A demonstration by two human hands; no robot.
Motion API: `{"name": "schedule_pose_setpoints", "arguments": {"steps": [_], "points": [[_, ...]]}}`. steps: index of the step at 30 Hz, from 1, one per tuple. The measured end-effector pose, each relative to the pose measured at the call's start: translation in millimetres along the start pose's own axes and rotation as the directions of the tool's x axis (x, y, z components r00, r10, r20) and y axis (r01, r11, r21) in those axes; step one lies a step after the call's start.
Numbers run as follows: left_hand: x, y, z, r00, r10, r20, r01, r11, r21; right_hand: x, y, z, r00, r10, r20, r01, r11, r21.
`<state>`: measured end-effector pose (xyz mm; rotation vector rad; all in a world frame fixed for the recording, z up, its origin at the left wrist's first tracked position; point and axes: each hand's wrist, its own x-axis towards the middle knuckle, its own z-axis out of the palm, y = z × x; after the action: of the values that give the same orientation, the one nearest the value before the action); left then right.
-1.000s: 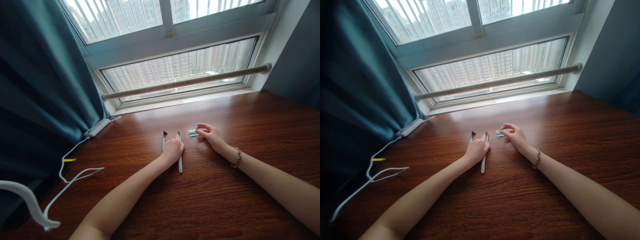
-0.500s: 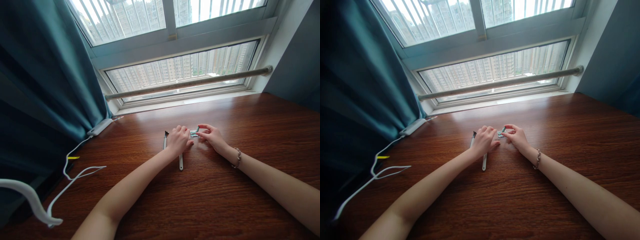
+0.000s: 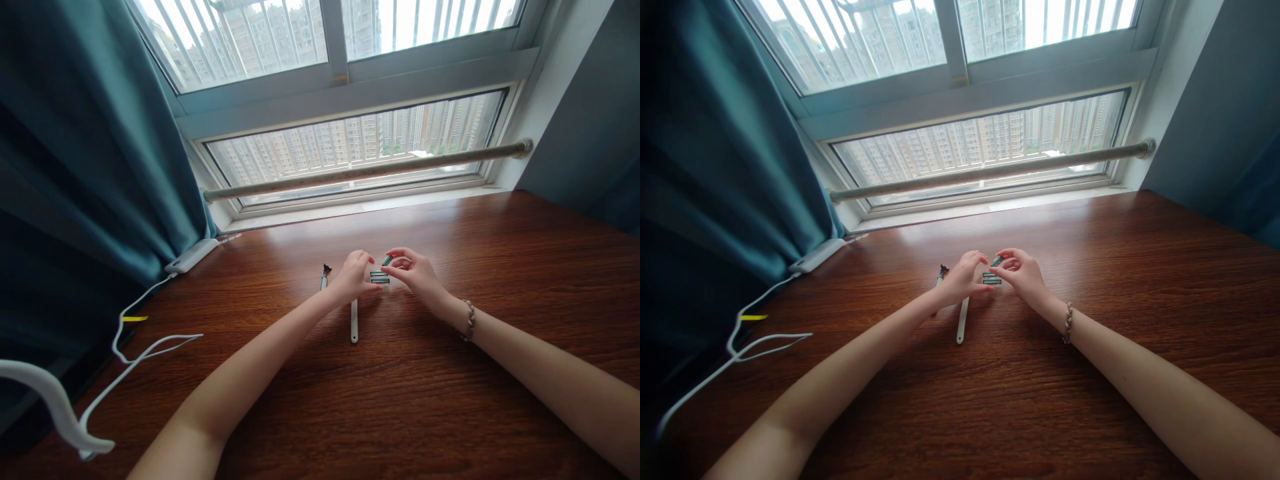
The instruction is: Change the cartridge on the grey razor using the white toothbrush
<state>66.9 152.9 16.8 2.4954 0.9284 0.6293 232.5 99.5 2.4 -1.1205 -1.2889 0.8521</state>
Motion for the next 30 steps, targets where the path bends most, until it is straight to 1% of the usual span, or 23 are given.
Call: {"name": "schedule_pose_setpoints", "arguments": {"steps": [1,2,3,4,5,6,8,10,11,13,15,18,24,28,30], "points": [[-6.8,3.8,-2.3,1.000,-0.022,-0.003,0.022,0.992,-0.124,-0.9,-3.5,0.9,1.000,-0.005,-0.001,0.005,1.000,-0.018],[-14.2,7.9,-4.4,0.998,-0.058,0.009,0.059,0.962,-0.267,-1.9,-7.5,2.1,1.000,-0.008,0.002,0.008,1.000,-0.030],[-21.8,12.1,-6.3,0.994,-0.099,0.041,0.107,0.899,-0.424,-3.1,-12.0,3.5,1.000,-0.008,0.012,0.008,1.000,-0.029],[-29.3,16.1,-7.9,0.988,-0.125,0.086,0.152,0.812,-0.563,-4.2,-16.8,5.0,0.999,-0.006,0.033,0.006,1.000,-0.016],[-36.5,19.9,-9.3,0.983,-0.139,0.124,0.186,0.725,-0.663,-5.4,-21.8,6.5,0.998,0.000,0.061,0.000,1.000,0.000],[-43.0,23.2,-10.5,0.977,-0.149,0.152,0.212,0.648,-0.732,-6.5,-26.5,7.9,0.996,0.008,0.092,-0.010,1.000,0.014],[-53.3,28.3,-12.4,0.971,-0.177,0.162,0.231,0.515,-0.826,-8.6,-34.4,9.6,0.991,0.030,0.131,-0.030,1.000,-0.002],[-59.7,31.3,-13.8,0.963,-0.214,0.163,0.242,0.426,-0.872,-10.4,-38.7,9.9,0.988,0.046,0.146,-0.038,0.998,-0.055],[-61.6,32.2,-14.3,0.958,-0.229,0.170,0.252,0.397,-0.883,-11.3,-39.5,9.6,0.988,0.042,0.146,-0.028,0.995,-0.095],[-63.6,33.4,-14.6,0.948,-0.250,0.196,0.280,0.365,-0.888,-13.5,-38.9,9.1,0.989,-0.008,0.145,0.036,0.980,-0.197],[-64.3,34.2,-14.0,0.944,-0.248,0.218,0.297,0.353,-0.887,-16.0,-37.3,9.4,0.986,-0.081,0.147,0.124,0.943,-0.309],[-65.2,35.5,-12.1,0.952,-0.213,0.218,0.281,0.337,-0.899,-20.3,-35.8,12.3,0.976,-0.141,0.166,0.200,0.883,-0.425],[-70.2,39.9,-9.2,0.965,-0.163,0.205,0.246,0.290,-0.925,-28.0,-40.0,19.0,0.975,-0.176,0.133,0.221,0.786,-0.577],[-72.2,42.4,-7.7,0.963,-0.175,0.207,0.251,0.284,-0.925,-33.0,-44.1,21.4,0.974,-0.195,0.114,0.220,0.701,-0.678],[-72.0,43.6,-7.7,0.962,-0.181,0.202,0.245,0.263,-0.933,-34.9,-45.1,21.9,0.971,-0.211,0.115,0.230,0.673,-0.703]]}}
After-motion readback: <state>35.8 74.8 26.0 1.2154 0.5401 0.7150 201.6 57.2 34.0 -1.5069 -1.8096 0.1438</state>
